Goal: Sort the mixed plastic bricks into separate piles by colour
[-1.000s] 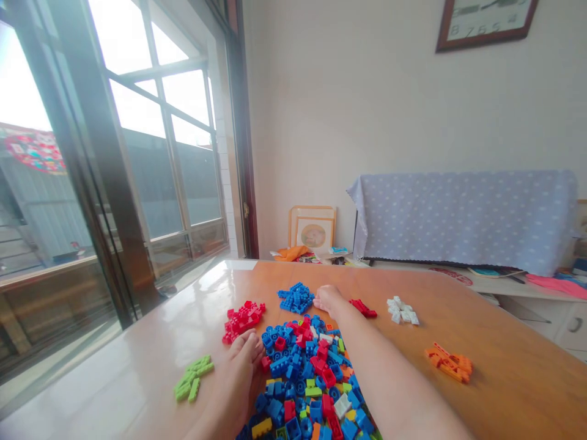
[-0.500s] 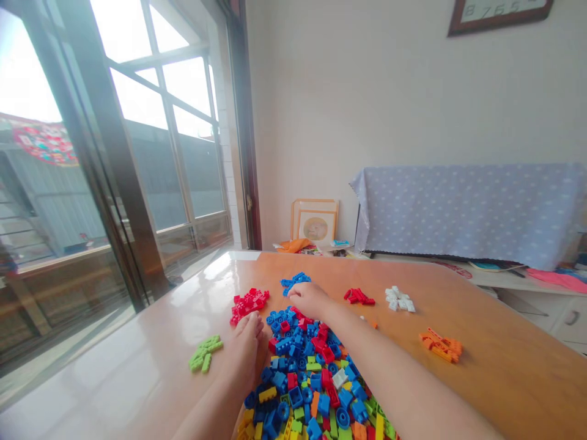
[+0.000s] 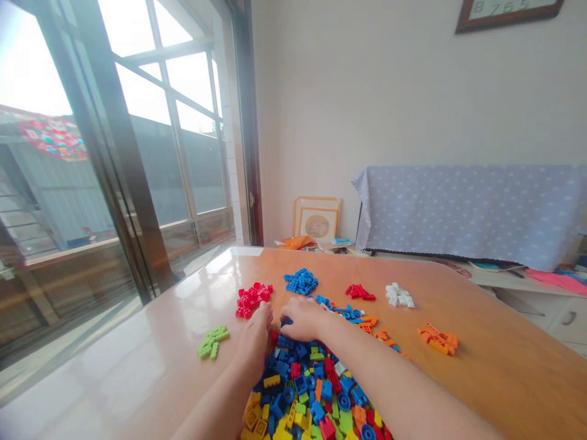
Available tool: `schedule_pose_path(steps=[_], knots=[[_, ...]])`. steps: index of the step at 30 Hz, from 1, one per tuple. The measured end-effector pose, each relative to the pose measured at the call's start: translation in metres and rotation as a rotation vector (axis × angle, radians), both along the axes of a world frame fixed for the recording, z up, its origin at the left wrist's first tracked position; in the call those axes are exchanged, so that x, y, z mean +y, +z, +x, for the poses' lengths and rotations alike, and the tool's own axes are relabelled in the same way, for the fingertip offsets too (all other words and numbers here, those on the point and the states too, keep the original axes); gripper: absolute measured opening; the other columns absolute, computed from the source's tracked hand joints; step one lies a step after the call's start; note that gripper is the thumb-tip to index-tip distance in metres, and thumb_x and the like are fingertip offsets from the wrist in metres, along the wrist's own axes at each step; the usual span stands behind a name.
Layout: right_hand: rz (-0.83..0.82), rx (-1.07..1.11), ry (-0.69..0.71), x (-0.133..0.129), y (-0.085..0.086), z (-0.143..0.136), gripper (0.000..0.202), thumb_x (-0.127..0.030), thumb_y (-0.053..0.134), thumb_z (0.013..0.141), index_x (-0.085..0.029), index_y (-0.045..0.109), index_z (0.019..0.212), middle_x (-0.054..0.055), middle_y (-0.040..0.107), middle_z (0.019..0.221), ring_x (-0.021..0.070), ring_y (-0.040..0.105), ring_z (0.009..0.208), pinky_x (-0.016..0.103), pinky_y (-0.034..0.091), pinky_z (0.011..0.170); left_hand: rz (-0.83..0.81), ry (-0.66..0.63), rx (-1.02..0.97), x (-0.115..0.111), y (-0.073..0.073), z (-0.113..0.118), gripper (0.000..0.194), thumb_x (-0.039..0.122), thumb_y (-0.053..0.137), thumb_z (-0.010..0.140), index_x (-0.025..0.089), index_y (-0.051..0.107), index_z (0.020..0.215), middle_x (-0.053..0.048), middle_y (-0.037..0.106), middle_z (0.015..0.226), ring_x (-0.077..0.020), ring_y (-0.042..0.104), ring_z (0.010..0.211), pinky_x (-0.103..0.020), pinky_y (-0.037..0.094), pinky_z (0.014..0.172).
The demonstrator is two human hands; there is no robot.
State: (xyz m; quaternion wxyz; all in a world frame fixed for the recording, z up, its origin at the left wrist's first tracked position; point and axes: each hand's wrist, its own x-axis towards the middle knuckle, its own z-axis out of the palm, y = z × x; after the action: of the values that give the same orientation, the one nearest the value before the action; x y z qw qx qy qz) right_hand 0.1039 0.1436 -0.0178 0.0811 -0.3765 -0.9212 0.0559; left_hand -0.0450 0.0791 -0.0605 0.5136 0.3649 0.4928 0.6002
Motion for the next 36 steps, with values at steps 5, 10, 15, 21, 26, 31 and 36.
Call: schedule_pose_path(steps=[5, 10, 15, 21, 26, 31, 36], knots=[[0.059, 0.031, -0.007, -0.031, 0.010, 0.028, 0.022, -0.036, 0.063, 0.086, -0.027, 0.076, 0.102, 0.006, 0.069, 0.102, 0.0250, 0.063, 0.101, 0.035, 0.046, 0.090, 0.035, -0.059, 0.117, -0.007, 0.005, 0.006, 0.063, 0.068, 0.050, 0.093, 0.016, 0.069, 0.123, -0.016, 0.063, 0.141, -0.0311, 0.056, 0.133, -0.041, 0.041, 0.111], [0.064, 0.148, 0.013, -0.058, 0.011, 0.053, 0.018, -0.027, 0.067, 0.083, -0.024, 0.071, 0.101, 0.005, 0.067, 0.106, 0.0231, 0.060, 0.104, 0.035, 0.045, 0.096, 0.128, -0.124, 0.370, -0.013, 0.011, 0.010, 0.063, 0.070, 0.043, 0.094, 0.015, 0.073, 0.105, -0.013, 0.074, 0.118, -0.0306, 0.064, 0.114, -0.039, 0.045, 0.102], [0.069, 0.249, -0.032, -0.071, 0.018, 0.072, 0.012, -0.019, 0.063, 0.084, -0.025, 0.069, 0.093, 0.001, 0.068, 0.101, 0.0199, 0.060, 0.098, 0.033, 0.044, 0.092, 0.219, -0.220, 0.623, -0.013, 0.013, 0.011, 0.057, 0.064, 0.037, 0.098, 0.018, 0.068, 0.086, -0.006, 0.071, 0.091, -0.0235, 0.063, 0.090, -0.030, 0.046, 0.081], [0.055, 0.342, -0.191, -0.036, 0.021, 0.069, 0.018, -0.022, 0.054, 0.091, -0.021, 0.068, 0.080, 0.002, 0.071, 0.087, 0.0185, 0.061, 0.089, 0.030, 0.044, 0.083, 0.273, -0.226, 0.716, -0.010, 0.006, 0.015, 0.046, 0.054, 0.041, 0.100, 0.020, 0.058, 0.074, -0.001, 0.059, 0.073, -0.0180, 0.054, 0.073, -0.026, 0.039, 0.066], [0.003, 0.309, -0.145, 0.012, 0.008, 0.027, 0.026, -0.019, 0.054, 0.087, -0.021, 0.074, 0.103, 0.006, 0.074, 0.111, 0.0214, 0.064, 0.110, 0.031, 0.046, 0.098, 0.217, -0.203, 0.688, -0.008, 0.003, 0.015, 0.033, 0.043, 0.047, 0.097, 0.020, 0.067, 0.086, -0.002, 0.063, 0.077, -0.0186, 0.056, 0.075, -0.025, 0.039, 0.065], [-0.078, 0.264, -0.101, 0.058, -0.003, -0.028, 0.049, -0.010, 0.051, 0.081, -0.021, 0.069, 0.125, 0.007, 0.070, 0.133, 0.0221, 0.062, 0.125, 0.032, 0.045, 0.107, 0.188, -0.178, 0.621, -0.005, 0.002, 0.014, 0.025, 0.030, 0.049, 0.092, 0.018, 0.071, 0.095, -0.004, 0.068, 0.082, -0.0193, 0.060, 0.077, -0.026, 0.042, 0.067], [-0.144, 0.242, -0.081, 0.089, -0.008, -0.058, 0.067, -0.008, 0.046, 0.084, -0.024, 0.050, 0.149, 0.005, 0.065, 0.142, 0.0192, 0.060, 0.131, 0.031, 0.046, 0.108, 0.108, -0.105, 0.535, -0.001, -0.001, 0.012, 0.024, 0.022, 0.049, 0.085, 0.017, 0.071, 0.093, -0.005, 0.070, 0.082, -0.0193, 0.061, 0.076, -0.027, 0.044, 0.066]])
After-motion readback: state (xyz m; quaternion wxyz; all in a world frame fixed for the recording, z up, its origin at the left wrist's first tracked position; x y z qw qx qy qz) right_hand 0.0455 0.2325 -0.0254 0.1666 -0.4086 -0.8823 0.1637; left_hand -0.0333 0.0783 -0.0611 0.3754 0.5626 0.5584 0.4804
